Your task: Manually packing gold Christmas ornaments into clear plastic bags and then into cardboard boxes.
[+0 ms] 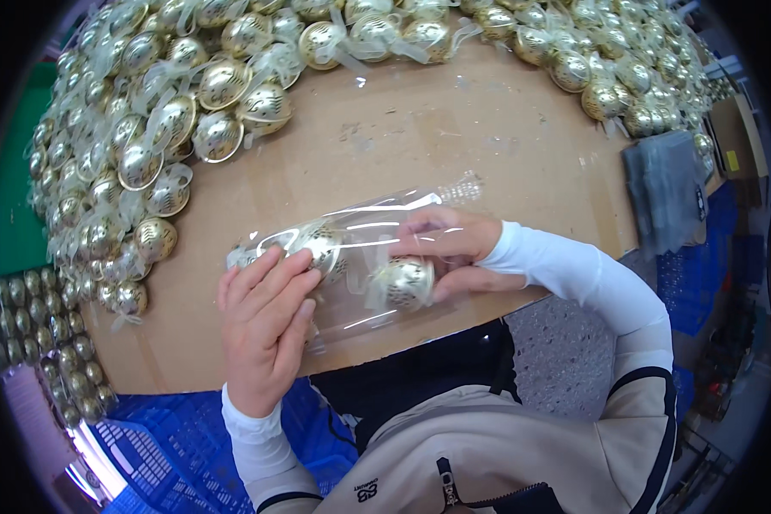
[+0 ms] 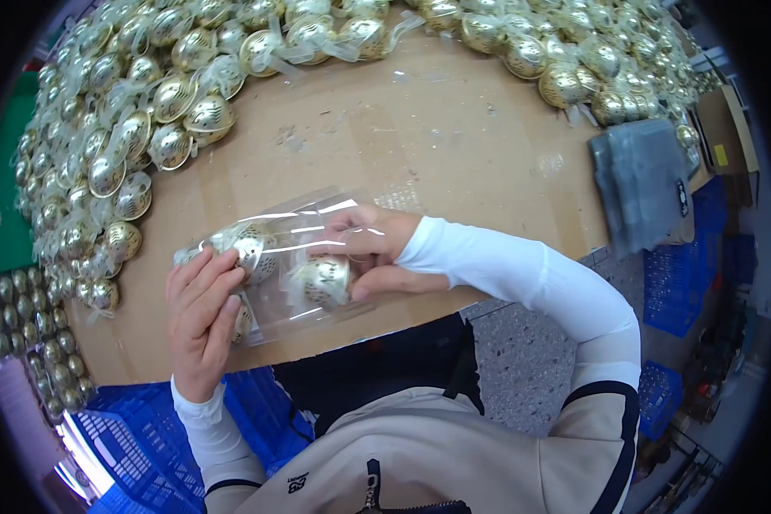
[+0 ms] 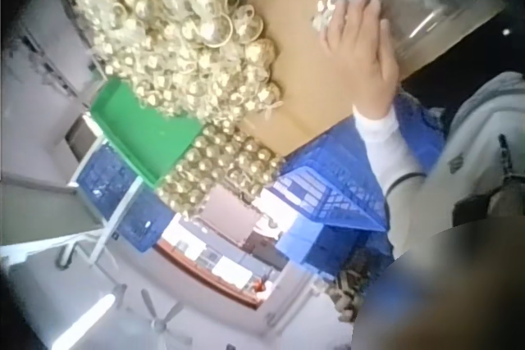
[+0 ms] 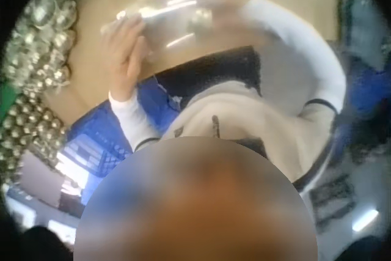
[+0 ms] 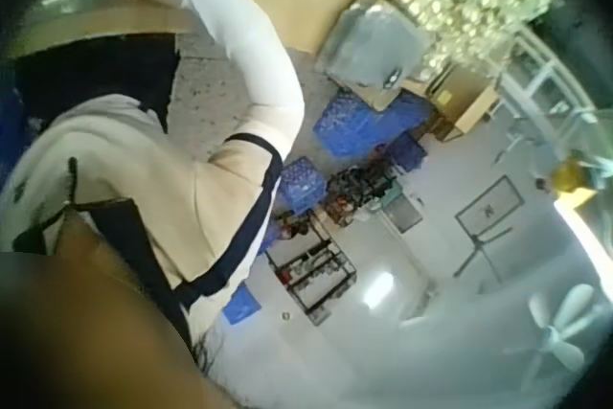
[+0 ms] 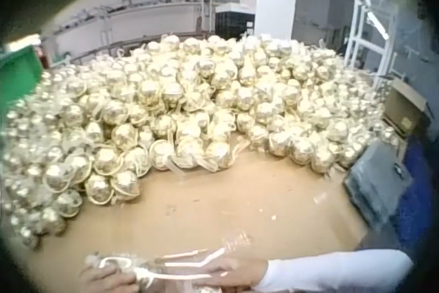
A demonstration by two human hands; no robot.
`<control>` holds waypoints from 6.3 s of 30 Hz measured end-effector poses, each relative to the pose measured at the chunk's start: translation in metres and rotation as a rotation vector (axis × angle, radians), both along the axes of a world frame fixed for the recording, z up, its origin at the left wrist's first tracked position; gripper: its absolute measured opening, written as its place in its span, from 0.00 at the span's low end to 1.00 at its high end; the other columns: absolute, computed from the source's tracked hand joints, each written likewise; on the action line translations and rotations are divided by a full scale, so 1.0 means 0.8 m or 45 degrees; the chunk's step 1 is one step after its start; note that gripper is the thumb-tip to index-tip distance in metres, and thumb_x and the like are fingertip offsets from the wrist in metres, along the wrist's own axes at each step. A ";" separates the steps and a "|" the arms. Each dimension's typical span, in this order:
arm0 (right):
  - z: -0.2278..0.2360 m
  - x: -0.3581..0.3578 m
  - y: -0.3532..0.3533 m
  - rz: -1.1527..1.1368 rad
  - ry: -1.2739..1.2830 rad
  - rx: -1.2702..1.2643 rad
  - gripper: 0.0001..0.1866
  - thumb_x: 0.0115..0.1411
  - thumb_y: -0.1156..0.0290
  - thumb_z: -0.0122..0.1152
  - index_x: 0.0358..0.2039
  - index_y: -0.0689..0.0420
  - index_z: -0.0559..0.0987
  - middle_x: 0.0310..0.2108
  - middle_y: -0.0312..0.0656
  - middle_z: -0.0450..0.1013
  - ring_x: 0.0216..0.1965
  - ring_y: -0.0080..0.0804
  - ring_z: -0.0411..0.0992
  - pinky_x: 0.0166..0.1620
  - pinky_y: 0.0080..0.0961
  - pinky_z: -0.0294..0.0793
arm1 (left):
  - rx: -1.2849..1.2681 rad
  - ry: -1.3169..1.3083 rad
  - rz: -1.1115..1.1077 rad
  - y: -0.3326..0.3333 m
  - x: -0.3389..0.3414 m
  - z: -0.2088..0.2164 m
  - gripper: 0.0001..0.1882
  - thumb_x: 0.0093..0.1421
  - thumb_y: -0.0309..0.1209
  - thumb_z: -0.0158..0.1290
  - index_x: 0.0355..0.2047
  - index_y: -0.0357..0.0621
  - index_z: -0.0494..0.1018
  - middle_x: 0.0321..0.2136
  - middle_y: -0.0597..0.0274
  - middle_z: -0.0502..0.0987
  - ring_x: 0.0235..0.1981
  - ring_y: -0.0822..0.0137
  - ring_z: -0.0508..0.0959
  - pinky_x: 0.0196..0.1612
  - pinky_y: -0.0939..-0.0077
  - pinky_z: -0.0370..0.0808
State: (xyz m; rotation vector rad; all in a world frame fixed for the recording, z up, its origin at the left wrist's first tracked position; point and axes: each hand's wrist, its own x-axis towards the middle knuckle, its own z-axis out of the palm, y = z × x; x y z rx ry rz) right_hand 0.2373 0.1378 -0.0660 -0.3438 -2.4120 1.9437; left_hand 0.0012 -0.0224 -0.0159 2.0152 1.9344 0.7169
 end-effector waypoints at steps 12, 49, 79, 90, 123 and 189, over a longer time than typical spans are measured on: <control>-0.043 -0.075 -0.062 -0.213 0.247 -0.022 0.20 0.44 0.66 0.65 0.36 0.57 0.70 0.29 0.39 0.70 0.28 0.27 0.71 0.31 0.25 0.69 | 0.016 -0.097 -0.062 -0.014 0.009 -0.002 0.19 0.47 0.33 0.56 0.40 0.38 0.73 0.46 0.54 0.72 0.53 0.48 0.65 0.57 0.56 0.56; 0.063 0.418 0.455 -1.950 -1.014 1.007 0.46 0.31 0.66 0.72 0.56 0.51 0.64 0.45 0.49 0.71 0.45 0.40 0.71 0.48 0.28 0.69 | -0.116 0.097 -0.133 -0.007 0.001 0.002 0.20 0.50 0.30 0.53 0.44 0.38 0.70 0.49 0.51 0.69 0.55 0.48 0.63 0.60 0.46 0.49; 0.014 0.065 0.018 -0.369 0.056 -0.154 0.37 0.43 0.81 0.67 0.55 0.54 0.65 0.50 0.37 0.64 0.48 0.24 0.66 0.44 0.20 0.72 | 0.034 0.098 0.010 -0.002 0.007 0.008 0.18 0.46 0.35 0.58 0.39 0.48 0.75 0.45 0.66 0.73 0.51 0.60 0.68 0.57 0.43 0.45; -0.021 -0.030 -0.015 -0.496 0.140 0.355 0.30 0.50 0.60 0.62 0.52 0.55 0.66 0.46 0.50 0.68 0.43 0.43 0.70 0.48 0.32 0.68 | 0.111 0.270 -0.483 0.034 0.026 0.017 0.20 0.48 0.36 0.56 0.42 0.44 0.72 0.47 0.63 0.71 0.48 0.59 0.68 0.51 0.53 0.58; 0.097 0.406 0.367 -1.680 -0.567 1.557 0.29 0.42 0.81 0.62 0.48 0.59 0.67 0.40 0.46 0.68 0.36 0.35 0.71 0.41 0.26 0.71 | -0.108 0.372 -0.458 0.042 0.033 0.039 0.20 0.51 0.33 0.54 0.46 0.46 0.71 0.49 0.61 0.70 0.53 0.55 0.64 0.54 0.57 0.57; 0.103 0.018 -0.001 -0.332 1.109 1.057 0.18 0.54 0.63 0.59 0.41 0.61 0.77 0.45 0.47 0.70 0.37 0.36 0.69 0.37 0.31 0.68 | 0.948 -1.010 -0.447 0.007 0.044 -0.039 0.22 0.60 0.44 0.47 0.54 0.60 0.62 0.60 0.60 0.54 0.53 0.39 0.64 0.51 0.49 0.69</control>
